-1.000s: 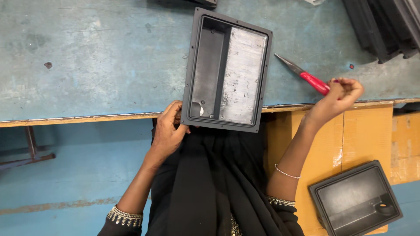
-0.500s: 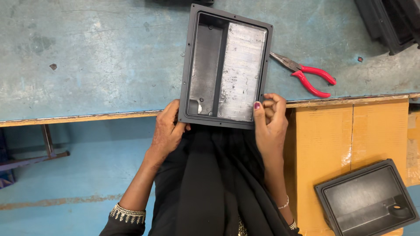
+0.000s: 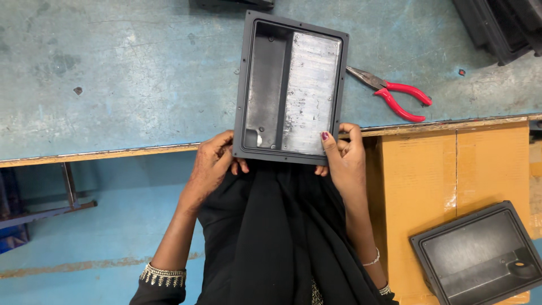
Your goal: The person uses red-handled pliers to press small white components into a black rectangular housing on a workbench. The person repeatedly positions and presses the components into place, then sets the housing aside.
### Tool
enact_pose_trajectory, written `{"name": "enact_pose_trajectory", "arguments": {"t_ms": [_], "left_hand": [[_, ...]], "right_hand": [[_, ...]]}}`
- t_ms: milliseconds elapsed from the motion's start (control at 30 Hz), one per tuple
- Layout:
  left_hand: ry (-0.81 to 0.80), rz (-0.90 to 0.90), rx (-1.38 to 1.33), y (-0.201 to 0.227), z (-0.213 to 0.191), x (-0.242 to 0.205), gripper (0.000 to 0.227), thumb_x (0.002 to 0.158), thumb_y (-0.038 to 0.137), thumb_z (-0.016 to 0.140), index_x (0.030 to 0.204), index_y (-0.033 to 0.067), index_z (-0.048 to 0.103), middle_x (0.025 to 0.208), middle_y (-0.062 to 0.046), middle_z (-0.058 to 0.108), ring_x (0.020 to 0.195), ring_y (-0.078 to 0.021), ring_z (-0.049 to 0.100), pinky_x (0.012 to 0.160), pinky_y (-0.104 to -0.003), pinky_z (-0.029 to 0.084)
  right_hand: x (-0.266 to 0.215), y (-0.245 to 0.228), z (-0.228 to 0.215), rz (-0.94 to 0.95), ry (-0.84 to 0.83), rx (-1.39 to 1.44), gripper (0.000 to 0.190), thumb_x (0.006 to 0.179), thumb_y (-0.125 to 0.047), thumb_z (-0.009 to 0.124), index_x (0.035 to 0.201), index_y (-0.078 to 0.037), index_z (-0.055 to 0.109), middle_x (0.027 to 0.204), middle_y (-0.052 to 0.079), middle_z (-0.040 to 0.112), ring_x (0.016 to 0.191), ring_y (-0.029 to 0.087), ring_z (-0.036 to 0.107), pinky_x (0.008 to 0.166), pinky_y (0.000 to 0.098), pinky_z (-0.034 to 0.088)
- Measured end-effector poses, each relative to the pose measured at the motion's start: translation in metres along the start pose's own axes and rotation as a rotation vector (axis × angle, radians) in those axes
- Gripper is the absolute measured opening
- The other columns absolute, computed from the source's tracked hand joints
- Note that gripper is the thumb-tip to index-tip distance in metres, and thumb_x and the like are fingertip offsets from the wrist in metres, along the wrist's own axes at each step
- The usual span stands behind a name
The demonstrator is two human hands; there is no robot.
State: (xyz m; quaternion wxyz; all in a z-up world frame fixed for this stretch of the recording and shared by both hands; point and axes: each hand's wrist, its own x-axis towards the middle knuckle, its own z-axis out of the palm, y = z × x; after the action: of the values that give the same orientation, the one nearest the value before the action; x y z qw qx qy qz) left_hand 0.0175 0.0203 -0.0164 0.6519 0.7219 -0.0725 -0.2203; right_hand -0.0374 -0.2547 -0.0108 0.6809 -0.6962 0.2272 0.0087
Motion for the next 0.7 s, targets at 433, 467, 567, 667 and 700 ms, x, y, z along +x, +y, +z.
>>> {"name": "enact_pose_trajectory", "arguments": {"t_ms": [433, 467, 567, 667, 700], "left_hand": [[0.006, -0.121, -0.136, -0.017, 0.034, -0.010, 0.028, 0.109, 0.021, 0.039, 0.123, 0.0033, 0.055, 0.077, -0.009, 0.067, 0.057, -0.0142, 0.070, 0.044, -0.023, 0.050], [-0.004, -0.109, -0.136, -0.017, 0.033, -0.009, 0.028, 0.109, 0.022, 0.039, 0.123, 0.0025, 0.055, 0.078, -0.009, 0.067, 0.058, -0.0143, 0.070, 0.045, -0.023, 0.051], [-0.015, -0.059, -0.144, -0.018, 0.031, -0.010, 0.029, 0.110, 0.021, 0.042, 0.124, 0.0003, 0.056, 0.084, -0.009, 0.070, 0.066, -0.0137, 0.072, 0.050, -0.022, 0.054], [0.081, 0.010, -0.169, -0.020, 0.029, -0.012, 0.027, 0.106, 0.013, 0.049, 0.126, -0.0026, 0.058, 0.094, -0.009, 0.073, 0.075, -0.0127, 0.073, 0.057, -0.023, 0.056], [0.150, 0.022, -0.183, -0.022, 0.029, -0.011, 0.027, 0.102, 0.008, 0.054, 0.126, -0.0040, 0.059, 0.097, -0.009, 0.072, 0.077, -0.0130, 0.073, 0.058, -0.023, 0.056]], "right_hand": [[0.005, -0.017, -0.009, -0.038, 0.032, -0.121, 0.040, 0.099, -0.020, 0.066, 0.124, -0.001, 0.042, 0.058, 0.007, 0.060, 0.038, 0.011, 0.052, 0.035, 0.0256, 0.039], [0.005, -0.018, -0.009, -0.033, 0.037, -0.135, 0.039, 0.099, -0.020, 0.066, 0.124, -0.001, 0.043, 0.058, 0.008, 0.060, 0.038, 0.011, 0.052, 0.035, 0.0256, 0.039], [0.003, -0.021, -0.008, -0.044, 0.044, -0.193, 0.039, 0.099, -0.022, 0.066, 0.124, -0.001, 0.044, 0.059, 0.007, 0.061, 0.039, 0.011, 0.052, 0.036, 0.0258, 0.040], [0.002, -0.025, -0.007, -0.037, 0.087, -0.297, 0.039, 0.098, -0.024, 0.068, 0.123, -0.002, 0.048, 0.063, 0.006, 0.064, 0.041, 0.010, 0.053, 0.038, 0.0261, 0.042], [0.002, -0.026, -0.007, -0.028, 0.110, -0.338, 0.039, 0.097, -0.024, 0.068, 0.122, -0.002, 0.049, 0.065, 0.005, 0.064, 0.042, 0.010, 0.054, 0.038, 0.0263, 0.043]]}}
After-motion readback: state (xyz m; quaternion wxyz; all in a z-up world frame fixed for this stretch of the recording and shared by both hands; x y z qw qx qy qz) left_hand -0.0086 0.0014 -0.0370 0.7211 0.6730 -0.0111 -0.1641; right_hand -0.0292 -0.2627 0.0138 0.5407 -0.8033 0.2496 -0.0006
